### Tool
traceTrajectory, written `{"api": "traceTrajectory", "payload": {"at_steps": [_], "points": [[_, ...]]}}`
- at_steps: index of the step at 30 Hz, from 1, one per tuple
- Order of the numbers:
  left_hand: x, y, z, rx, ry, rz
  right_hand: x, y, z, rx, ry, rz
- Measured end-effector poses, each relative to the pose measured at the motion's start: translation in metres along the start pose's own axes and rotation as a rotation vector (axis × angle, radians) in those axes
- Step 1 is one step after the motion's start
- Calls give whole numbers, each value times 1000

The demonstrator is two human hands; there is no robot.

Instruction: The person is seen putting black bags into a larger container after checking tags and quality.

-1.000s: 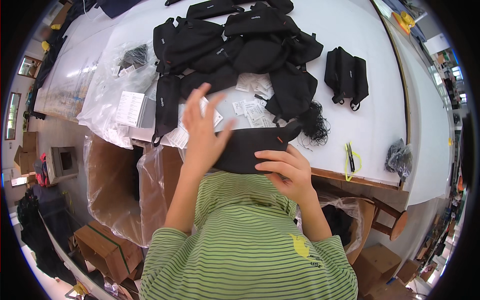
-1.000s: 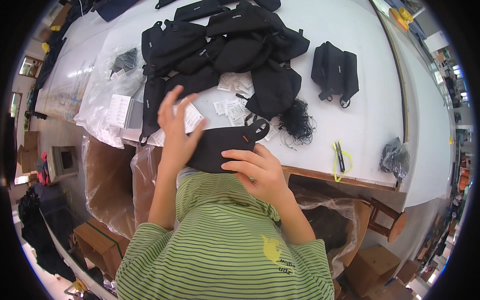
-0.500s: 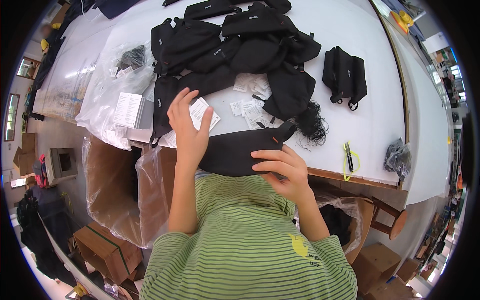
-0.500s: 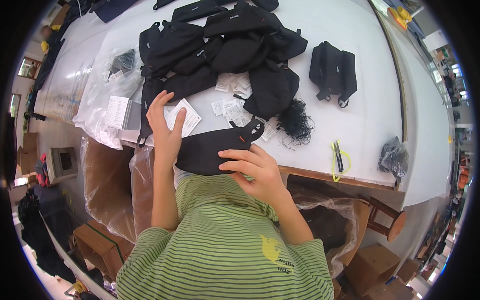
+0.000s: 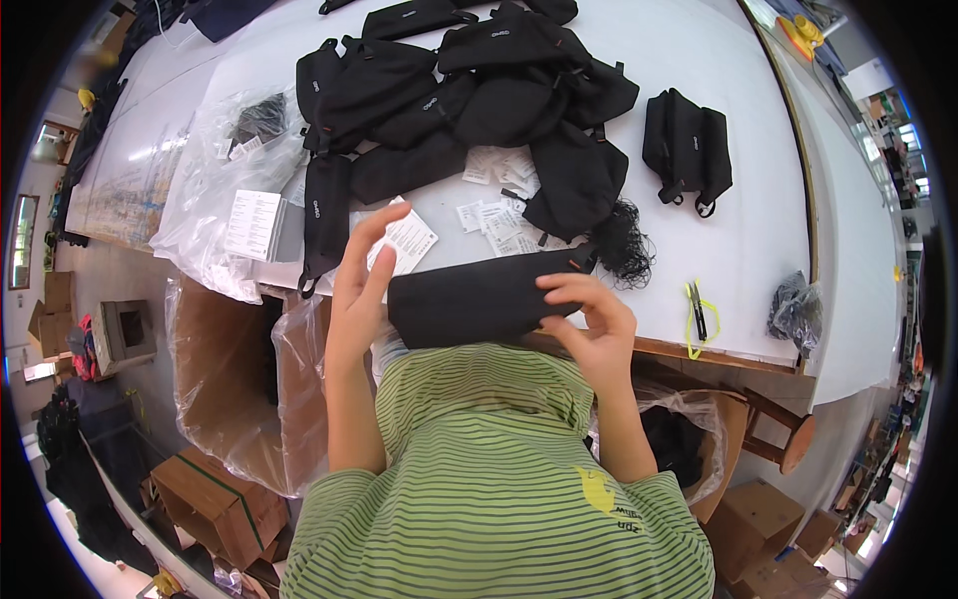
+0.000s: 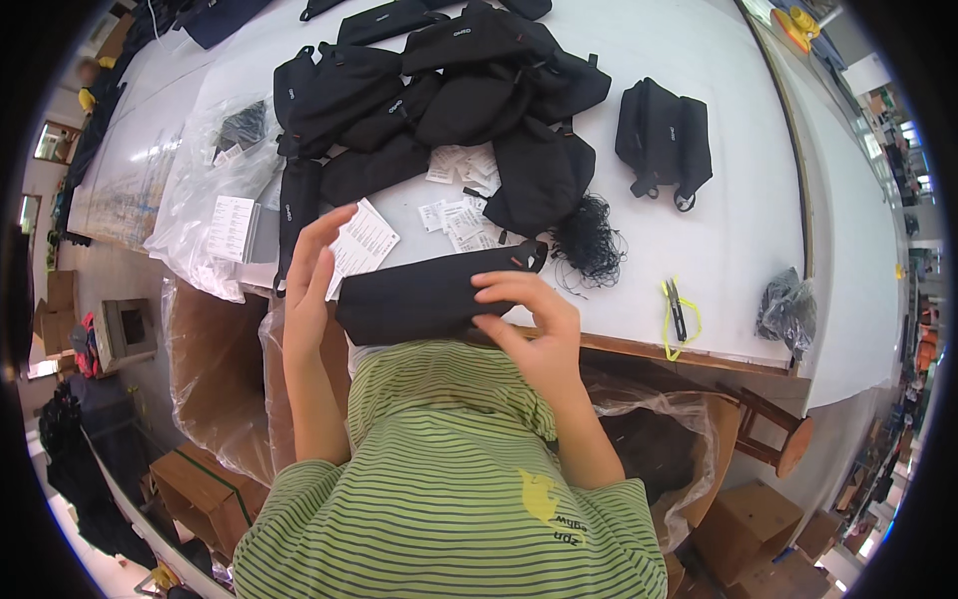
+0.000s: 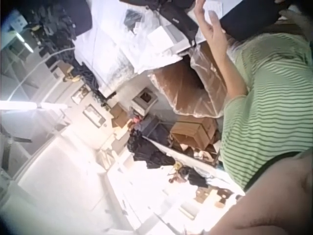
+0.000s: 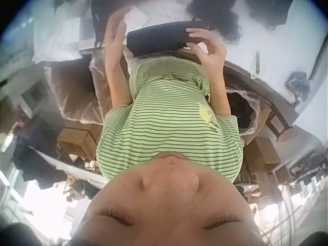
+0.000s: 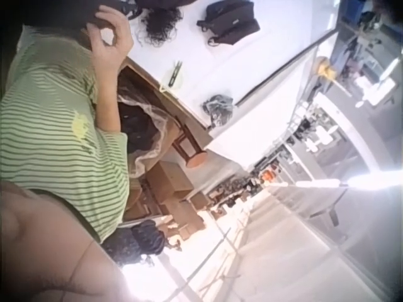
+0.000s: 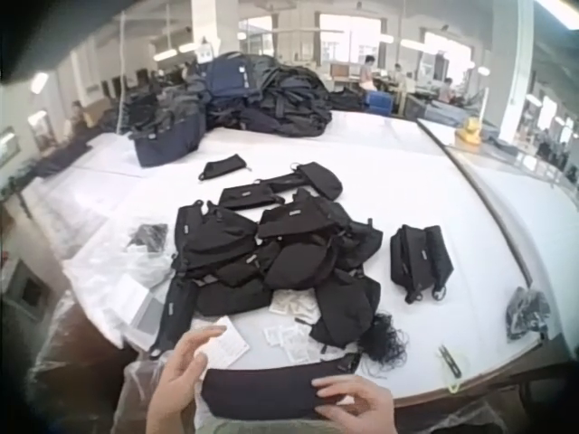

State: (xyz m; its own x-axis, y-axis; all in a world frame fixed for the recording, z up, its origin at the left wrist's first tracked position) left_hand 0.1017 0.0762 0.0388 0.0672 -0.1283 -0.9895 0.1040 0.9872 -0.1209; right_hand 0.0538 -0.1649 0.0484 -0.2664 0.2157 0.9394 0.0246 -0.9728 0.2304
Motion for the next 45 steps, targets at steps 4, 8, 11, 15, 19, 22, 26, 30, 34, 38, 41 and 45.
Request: {"api": "traceTrajectory", "payload": {"at_steps": [4,8,11,15,19,22,26,30,34,38,41,45], "points": [[-11,-12,-17,175,-137,97,-28,3,1,-99,-313,309],[20,-9,-23,-31,85,-186,-32,-1,1,-83,-427,353],[24,-11,-18,6,98,-193,-41,5,-3,73,-502,225],[23,-1,-18,-128,153,-209,-33,9,-3,220,-543,130],[40,-11,-15,-63,272,-135,3,21,8,178,-82,-499],[55,-33,-14,-19,365,-122,12,7,3,248,130,-750],[65,-50,-16,219,411,-196,-23,13,-1,425,-96,-616],[47,-68,-18,376,366,-167,-45,20,-6,429,-350,-175],[73,-65,-17,86,611,-287,-24,15,-4,362,-173,-380],[97,-77,-20,9,667,-619,-1,5,-3,368,94,-724],[112,-88,-33,31,785,-911,-7,6,-2,406,88,-755],[81,-89,-30,82,601,-1028,-37,46,23,322,-86,-131]]}}
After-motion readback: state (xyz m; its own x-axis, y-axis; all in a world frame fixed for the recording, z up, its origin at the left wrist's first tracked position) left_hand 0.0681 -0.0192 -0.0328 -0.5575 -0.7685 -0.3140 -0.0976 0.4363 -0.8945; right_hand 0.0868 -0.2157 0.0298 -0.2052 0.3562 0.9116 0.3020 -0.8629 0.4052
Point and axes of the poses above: each hand's wrist, its own z-axis towards the middle knuckle, its own y-axis out of the back of the hand, x = y × z, the point moved 8 cm from there along z, towards the middle knuckle, and after that the axes turned 10 degrees about -z, right-handed, at the moved point
